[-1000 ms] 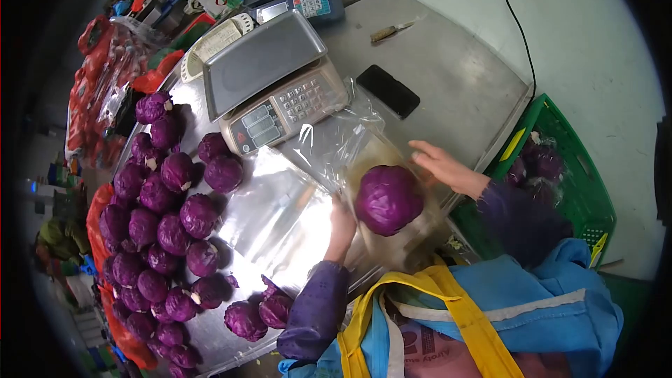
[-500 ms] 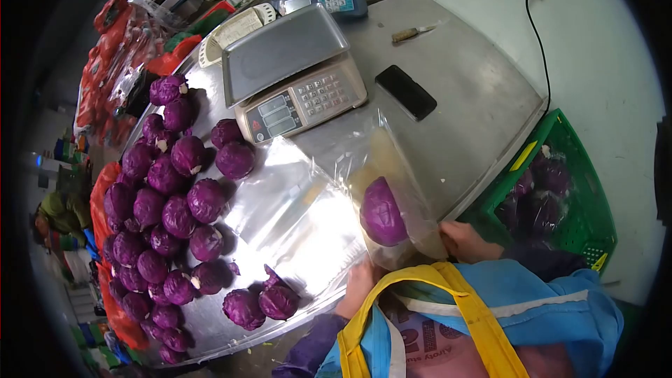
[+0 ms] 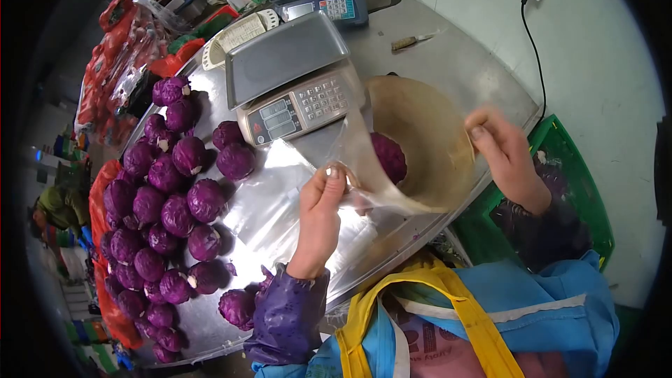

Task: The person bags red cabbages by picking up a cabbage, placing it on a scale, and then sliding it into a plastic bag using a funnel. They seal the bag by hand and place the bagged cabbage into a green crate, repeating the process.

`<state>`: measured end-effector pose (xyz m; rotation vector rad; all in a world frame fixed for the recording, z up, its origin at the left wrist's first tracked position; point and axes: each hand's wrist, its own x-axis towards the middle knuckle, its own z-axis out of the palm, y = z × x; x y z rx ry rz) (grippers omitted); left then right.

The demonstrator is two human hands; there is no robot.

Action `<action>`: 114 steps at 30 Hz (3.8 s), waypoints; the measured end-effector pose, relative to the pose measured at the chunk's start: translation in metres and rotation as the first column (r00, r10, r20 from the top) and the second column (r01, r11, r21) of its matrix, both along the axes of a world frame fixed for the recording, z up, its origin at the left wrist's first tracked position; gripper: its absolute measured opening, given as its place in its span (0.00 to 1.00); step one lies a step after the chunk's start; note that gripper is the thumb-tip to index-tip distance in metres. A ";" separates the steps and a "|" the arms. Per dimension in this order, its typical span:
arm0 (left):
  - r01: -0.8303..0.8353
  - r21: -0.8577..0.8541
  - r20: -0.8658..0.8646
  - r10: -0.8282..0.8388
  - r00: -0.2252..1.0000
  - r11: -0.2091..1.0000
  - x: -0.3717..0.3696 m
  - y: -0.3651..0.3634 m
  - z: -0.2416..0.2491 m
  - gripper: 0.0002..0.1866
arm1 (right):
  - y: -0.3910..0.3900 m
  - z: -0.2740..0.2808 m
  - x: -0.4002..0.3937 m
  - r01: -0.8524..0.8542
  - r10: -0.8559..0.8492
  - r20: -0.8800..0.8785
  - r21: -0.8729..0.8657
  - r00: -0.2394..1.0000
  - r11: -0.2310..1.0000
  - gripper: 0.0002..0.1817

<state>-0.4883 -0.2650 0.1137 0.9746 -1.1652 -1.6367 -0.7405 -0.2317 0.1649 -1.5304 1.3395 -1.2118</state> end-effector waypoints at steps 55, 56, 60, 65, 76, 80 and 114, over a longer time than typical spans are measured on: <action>0.211 0.439 0.210 -0.328 0.921 0.873 0.044 0.089 -0.084 0.19 | 0.172 -0.201 -0.019 -0.481 0.484 -0.793 0.281 0.371 0.830 0.07; 0.343 0.414 0.261 -0.471 0.843 0.843 0.051 0.085 -0.086 0.19 | 0.212 -0.220 -0.048 -0.313 0.846 -0.525 0.792 0.088 0.524 0.10; 0.693 0.308 0.391 -0.750 0.533 0.652 0.088 0.033 -0.078 0.22 | 0.242 -0.194 -0.053 -0.044 0.978 -0.007 0.999 0.210 0.017 0.16; 0.426 -0.466 0.878 0.344 0.333 0.775 0.056 0.008 -0.087 0.45 | 0.101 -0.153 -0.012 0.038 0.039 -0.703 0.093 0.710 0.995 0.28; 0.798 -0.368 0.874 -0.117 0.472 0.477 0.039 -0.001 -0.113 0.17 | 0.016 -0.203 -0.007 -0.515 0.307 -0.704 -0.097 0.640 0.852 0.05; 0.411 0.147 0.350 -0.436 0.829 0.900 0.050 -0.020 -0.128 0.28 | -0.005 -0.183 -0.002 -0.270 0.217 0.181 0.353 0.959 0.896 0.10; 0.223 0.614 0.127 -0.374 0.919 0.757 -0.017 -0.050 -0.156 0.28 | 0.026 -0.171 0.007 -0.013 -0.084 0.364 0.256 0.927 0.967 0.33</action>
